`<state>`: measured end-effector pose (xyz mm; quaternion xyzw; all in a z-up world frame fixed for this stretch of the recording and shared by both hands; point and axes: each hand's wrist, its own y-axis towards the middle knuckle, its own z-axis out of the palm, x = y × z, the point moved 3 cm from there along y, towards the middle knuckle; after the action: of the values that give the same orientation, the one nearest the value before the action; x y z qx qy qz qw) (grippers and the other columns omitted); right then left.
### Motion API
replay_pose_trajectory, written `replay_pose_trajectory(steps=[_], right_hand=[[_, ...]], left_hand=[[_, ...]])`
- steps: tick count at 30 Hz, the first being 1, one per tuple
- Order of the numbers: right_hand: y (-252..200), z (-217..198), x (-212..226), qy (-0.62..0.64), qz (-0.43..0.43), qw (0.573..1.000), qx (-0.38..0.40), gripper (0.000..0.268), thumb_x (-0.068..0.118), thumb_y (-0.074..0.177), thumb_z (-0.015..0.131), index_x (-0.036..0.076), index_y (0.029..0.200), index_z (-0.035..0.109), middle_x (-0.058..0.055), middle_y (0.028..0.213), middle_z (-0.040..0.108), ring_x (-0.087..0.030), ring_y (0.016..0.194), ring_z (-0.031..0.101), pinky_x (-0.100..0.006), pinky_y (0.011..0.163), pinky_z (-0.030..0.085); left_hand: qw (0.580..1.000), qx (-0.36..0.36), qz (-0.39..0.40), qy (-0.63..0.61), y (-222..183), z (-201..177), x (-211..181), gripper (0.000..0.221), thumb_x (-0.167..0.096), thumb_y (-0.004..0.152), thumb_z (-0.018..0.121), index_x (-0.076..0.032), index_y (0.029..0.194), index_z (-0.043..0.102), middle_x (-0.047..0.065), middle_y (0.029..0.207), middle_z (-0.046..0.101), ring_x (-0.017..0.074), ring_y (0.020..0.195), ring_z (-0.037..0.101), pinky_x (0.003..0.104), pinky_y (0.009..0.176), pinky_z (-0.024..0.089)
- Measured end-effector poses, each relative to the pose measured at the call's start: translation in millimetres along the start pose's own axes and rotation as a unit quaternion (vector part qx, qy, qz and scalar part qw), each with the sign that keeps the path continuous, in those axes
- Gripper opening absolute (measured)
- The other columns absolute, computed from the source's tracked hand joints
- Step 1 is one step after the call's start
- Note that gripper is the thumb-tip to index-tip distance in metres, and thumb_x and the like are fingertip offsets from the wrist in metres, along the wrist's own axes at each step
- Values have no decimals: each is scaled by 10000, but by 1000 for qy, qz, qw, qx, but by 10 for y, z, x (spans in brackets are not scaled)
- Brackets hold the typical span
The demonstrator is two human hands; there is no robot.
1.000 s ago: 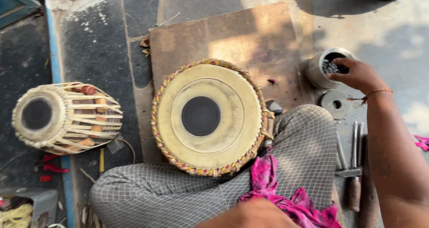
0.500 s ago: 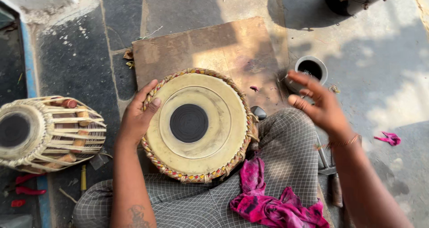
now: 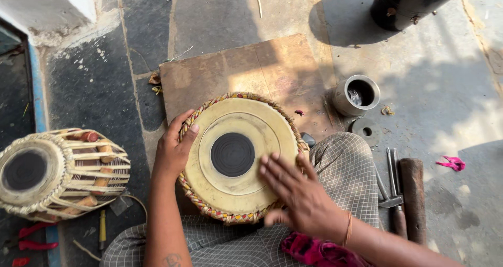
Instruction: The person rubs and applies a dark substance to the center of a drum head by hand, then uses a pink cloth to wipe the surface while seated on the floor.
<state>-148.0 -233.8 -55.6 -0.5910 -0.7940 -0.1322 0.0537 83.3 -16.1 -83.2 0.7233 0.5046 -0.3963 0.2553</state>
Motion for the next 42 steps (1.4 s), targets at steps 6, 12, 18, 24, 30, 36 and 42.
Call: replay_pose_trajectory(steps=[6,12,18,24,30,36,42], right_hand=[[143,72,-334,48,45,997,26,919,737,985,202,89,1625,315,-91,1703,278,-237,1586,172,-572,1229,-42],[-106,192,134,-5,32,999,-14,899,720,1011,296,40,1597,352,-147,1692,291,-287,1587,211,-542,1251,13],[-270,360,31,91,0,993,-74,744,589,1034,433,119,1611,417,-59,1719,353,-255,1632,260,-523,1320,94],[180,218,-689,176,-34,979,-99,740,601,1047,415,106,1596,444,-74,1712,376,-270,1629,275,-551,1326,94],[118,122,-455,106,-17,992,-60,831,637,1031,390,34,1602,372,-123,1707,325,-287,1603,228,-520,1289,94],[-156,19,-26,51,-9,998,-19,879,708,1000,275,61,1588,364,-113,1669,330,-274,1569,212,-525,1246,65],[765,16,-643,58,-12,998,5,920,743,972,208,81,1603,312,-91,1695,273,-264,1580,163,-505,1250,47]], left_hand=[[999,17,22,-41,37,21,117,503,-405,982,651,-105,1385,624,140,1327,687,261,1232,644,379,1023,488],[997,-2,-52,-50,-57,-45,305,513,-413,997,646,-92,1398,640,143,1170,712,212,1045,649,348,878,519],[983,-92,-118,102,-214,-144,377,459,-428,1046,672,-37,1286,699,164,1092,758,198,965,709,324,857,529],[984,-127,-49,117,-27,-110,242,541,-488,1047,659,-25,1327,640,186,1247,704,244,1132,670,346,978,507],[998,-4,-63,1,56,-61,312,486,-449,1012,570,-164,1396,655,121,1330,708,201,1215,644,348,1002,489],[999,0,-47,-25,88,-13,187,447,-451,1019,567,-187,1361,678,94,1335,711,187,1241,650,336,1011,495],[998,0,-61,32,95,-63,48,435,-457,1009,563,-219,1351,687,110,1299,708,222,1233,656,359,985,507]])
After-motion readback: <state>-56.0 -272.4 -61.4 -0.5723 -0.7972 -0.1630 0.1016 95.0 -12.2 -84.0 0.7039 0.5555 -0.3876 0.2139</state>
